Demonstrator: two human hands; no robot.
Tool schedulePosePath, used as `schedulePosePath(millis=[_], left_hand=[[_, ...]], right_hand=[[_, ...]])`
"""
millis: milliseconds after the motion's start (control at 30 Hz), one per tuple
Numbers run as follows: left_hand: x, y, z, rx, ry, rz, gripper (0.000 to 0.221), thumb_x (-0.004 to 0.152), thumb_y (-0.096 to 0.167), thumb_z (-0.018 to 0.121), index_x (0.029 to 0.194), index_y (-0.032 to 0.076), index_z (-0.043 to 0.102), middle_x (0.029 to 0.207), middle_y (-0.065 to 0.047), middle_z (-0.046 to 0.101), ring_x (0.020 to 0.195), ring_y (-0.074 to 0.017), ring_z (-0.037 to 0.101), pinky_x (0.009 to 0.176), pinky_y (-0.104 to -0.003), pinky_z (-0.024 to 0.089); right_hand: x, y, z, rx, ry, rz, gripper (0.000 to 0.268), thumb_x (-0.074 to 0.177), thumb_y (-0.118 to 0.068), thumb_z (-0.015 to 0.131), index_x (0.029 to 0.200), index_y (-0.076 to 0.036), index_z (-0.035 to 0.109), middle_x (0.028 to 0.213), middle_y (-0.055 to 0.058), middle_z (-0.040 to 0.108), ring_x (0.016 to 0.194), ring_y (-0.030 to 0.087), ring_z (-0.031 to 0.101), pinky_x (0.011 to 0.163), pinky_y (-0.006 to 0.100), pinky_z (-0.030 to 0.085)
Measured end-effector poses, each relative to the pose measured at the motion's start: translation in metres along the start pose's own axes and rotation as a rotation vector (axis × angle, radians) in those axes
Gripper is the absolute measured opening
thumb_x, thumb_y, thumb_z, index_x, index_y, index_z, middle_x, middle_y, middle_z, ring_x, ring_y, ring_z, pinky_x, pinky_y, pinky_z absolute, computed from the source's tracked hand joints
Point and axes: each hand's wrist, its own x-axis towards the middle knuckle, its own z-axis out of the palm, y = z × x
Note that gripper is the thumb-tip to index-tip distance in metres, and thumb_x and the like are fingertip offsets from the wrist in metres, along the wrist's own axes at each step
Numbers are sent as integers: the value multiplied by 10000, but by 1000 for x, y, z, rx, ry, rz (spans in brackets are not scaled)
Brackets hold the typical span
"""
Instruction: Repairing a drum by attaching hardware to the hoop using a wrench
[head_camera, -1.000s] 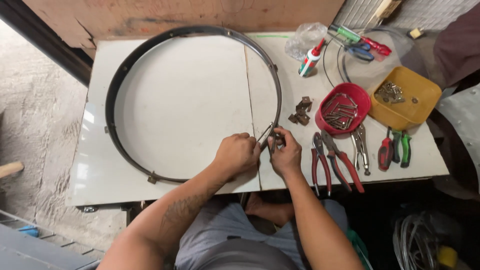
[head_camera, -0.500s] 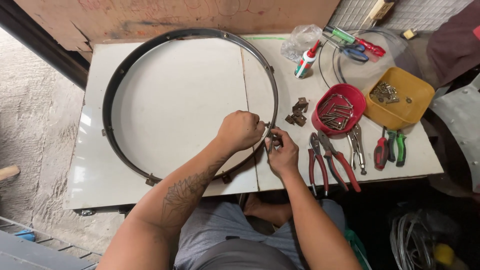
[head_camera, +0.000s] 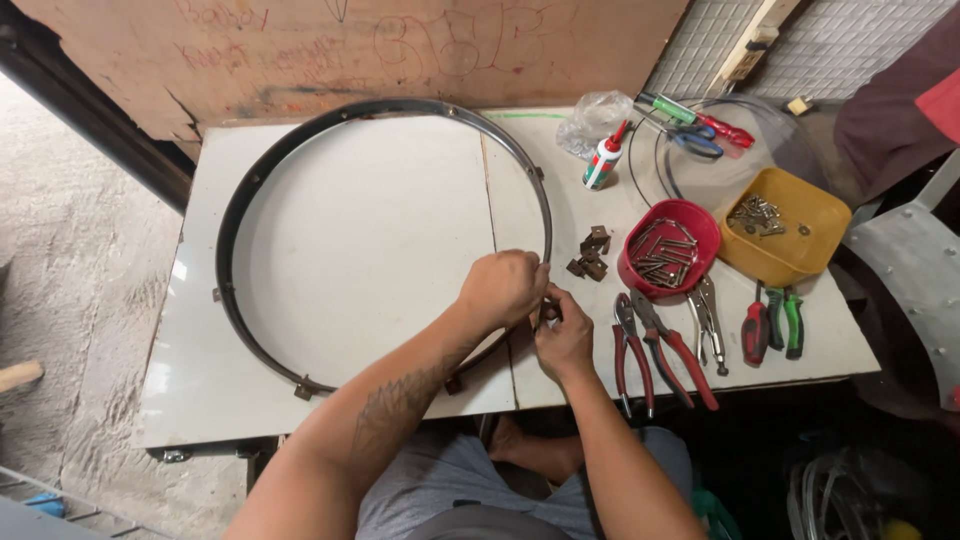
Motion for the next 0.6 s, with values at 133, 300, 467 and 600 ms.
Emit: schedulePosePath(millis=[133,300,467,600], left_hand=[[-17,-1,-5,39,70,36,391,976,310,506,736,44,663,627,-152,634,677,-375,720,615,-457,598],[-32,-22,16,40,178,149,387,991,318,524,713,63,608,625,-154,607,637,-389,697,552,-485,567],[-64,-25,28,103,220,166,357,994,354,537,732,126,620,666,-86,613,663,-319,707,558,-424,582],[-98,-38,46,207,129,247,316,975,241,535,731,81,656,715,-138,632,574,-354,575,487,-496,454]], right_hand=[[-2,-3,2,-20,0,-33,253,855,-98,789,1102,-132,745,1128,135,771,745,206,677,662,364,570],[-2,1,5,-61,26,-130,250,854,-150,806,1089,-137,721,1065,125,777,755,257,683,710,393,582],[-4,0,4,-69,2,-43,270,867,-233,798,1117,-161,726,1049,117,775,791,256,705,737,399,586],[-2,1,4,-127,-62,-19,345,902,-385,694,1199,-211,713,1064,88,750,863,243,719,826,394,568]])
